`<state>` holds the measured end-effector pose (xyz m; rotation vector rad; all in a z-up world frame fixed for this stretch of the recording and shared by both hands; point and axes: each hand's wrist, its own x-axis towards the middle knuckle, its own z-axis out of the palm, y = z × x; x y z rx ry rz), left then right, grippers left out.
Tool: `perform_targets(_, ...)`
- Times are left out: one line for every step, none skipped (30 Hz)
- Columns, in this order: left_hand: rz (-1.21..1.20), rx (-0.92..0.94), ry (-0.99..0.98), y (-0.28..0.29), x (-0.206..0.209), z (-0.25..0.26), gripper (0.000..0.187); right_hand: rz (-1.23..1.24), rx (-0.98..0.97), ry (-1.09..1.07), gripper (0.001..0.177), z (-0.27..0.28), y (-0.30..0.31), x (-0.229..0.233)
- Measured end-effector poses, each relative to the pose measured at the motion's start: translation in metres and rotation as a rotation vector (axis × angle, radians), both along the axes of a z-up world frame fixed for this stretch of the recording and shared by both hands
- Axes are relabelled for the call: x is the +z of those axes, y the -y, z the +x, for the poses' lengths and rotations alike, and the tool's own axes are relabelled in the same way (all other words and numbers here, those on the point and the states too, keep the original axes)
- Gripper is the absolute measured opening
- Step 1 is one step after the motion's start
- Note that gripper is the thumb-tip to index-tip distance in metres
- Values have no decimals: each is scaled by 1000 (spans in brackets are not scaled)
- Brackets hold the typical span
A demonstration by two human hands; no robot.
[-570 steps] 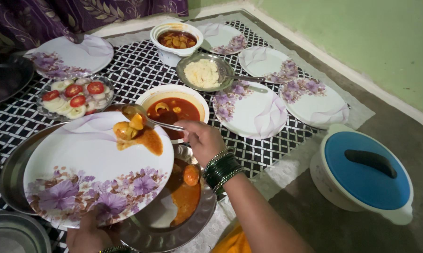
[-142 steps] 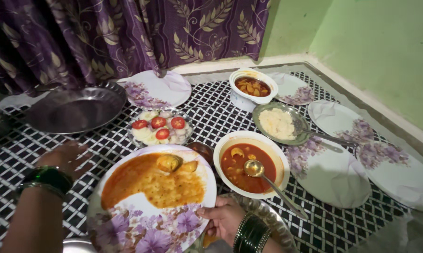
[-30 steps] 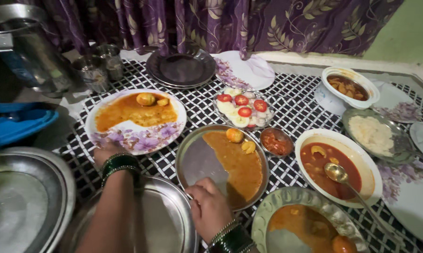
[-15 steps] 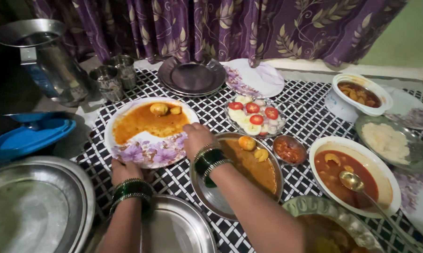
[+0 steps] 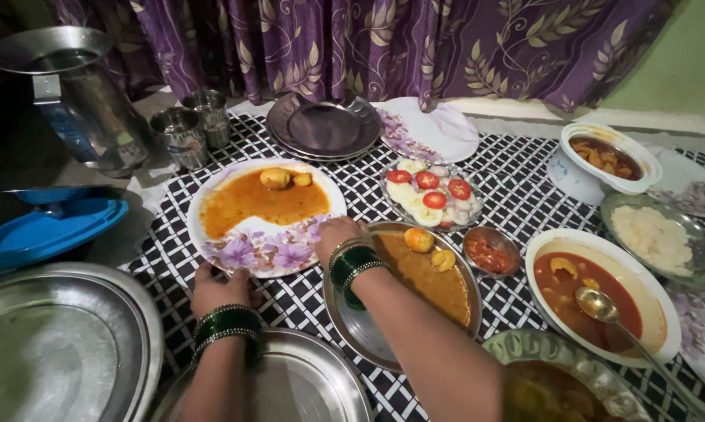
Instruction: The person serves food onto metal plates from various bowls and containers, including curry with eggs, vegetables, and flatbread, while sitting on the floor.
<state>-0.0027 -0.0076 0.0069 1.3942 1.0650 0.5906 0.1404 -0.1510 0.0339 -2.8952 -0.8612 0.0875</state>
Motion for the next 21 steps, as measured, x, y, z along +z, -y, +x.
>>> perform_targets(50, -3, -79, 1, 0, -1, 50, -1, 0, -1, 32, 2, 1, -4)
perform_targets(49, -4, -79, 1, -1, 1, 50, -23, -3, -6, 33, 4, 2, -8)
perform_targets(10, -5, -86, -1, -2, 3, 39, -45, -5, -12, 35, 5, 3, -11)
perform_targets(-28, -6, -96, -2, -3, 4, 31, -45, -4, -15, 35, 5, 4, -14)
perform_targets(-28, -6, -99, -4, -5, 3, 31, 0, -2, 4, 39, 5, 5, -16)
perform_targets(-38, 2, -92, -5, -6, 4, 29, 46, 1, 25, 44, 5, 6, -15)
perform_targets(-47, 10, -85, -5, -6, 4, 27, 46, 1, 24, 44, 3, 7, -14)
perform_targets(-46, 10, -85, -5, -5, 4, 27, 26, -24, 2, 45, 1, 9, -11)
perform_targets(-26, -12, -127, -4, -5, 4, 25, 6, -50, -20, 46, -1, 9, -8)
perform_targets(-8, -35, -170, -3, -4, 3, 24, 6, -50, -22, 46, -3, 10, -6)
perform_targets(-8, -36, -172, -4, -3, 2, 24, 8, -78, -37, 45, -3, 11, -3)
perform_targets(66, -78, -235, -4, -2, 2, 26, 8, -105, -52, 44, -3, 12, -2)
perform_targets(140, -120, -298, -4, -2, 1, 28, 7, -106, -54, 44, -3, 13, -1)
perform_targets(140, -120, -299, -4, -2, 1, 28, 16, -94, -44, 46, -2, 14, -1)
perform_targets(191, -130, -327, -4, -2, 1, 30, 25, -81, -33, 47, -1, 14, -1)
perform_targets(242, -140, -354, -5, -3, 1, 31, 25, -80, -34, 47, -1, 14, -2)
perform_targets(243, -140, -355, -5, -4, 2, 31, 14, -75, -38, 47, -1, 14, -2)
perform_targets(216, -140, -345, -5, -5, 2, 32, 3, -72, -41, 47, -1, 15, -3)
perform_targets(190, -140, -335, -5, -7, 3, 33, 3, -72, -41, 47, -2, 15, -4)
perform_targets(189, -141, -335, -6, -9, 3, 33, -26, -62, -31, 46, -3, 15, -5)
perform_targets(264, -137, -386, -6, -11, 4, 35, -55, -52, -22, 46, -4, 15, -6)
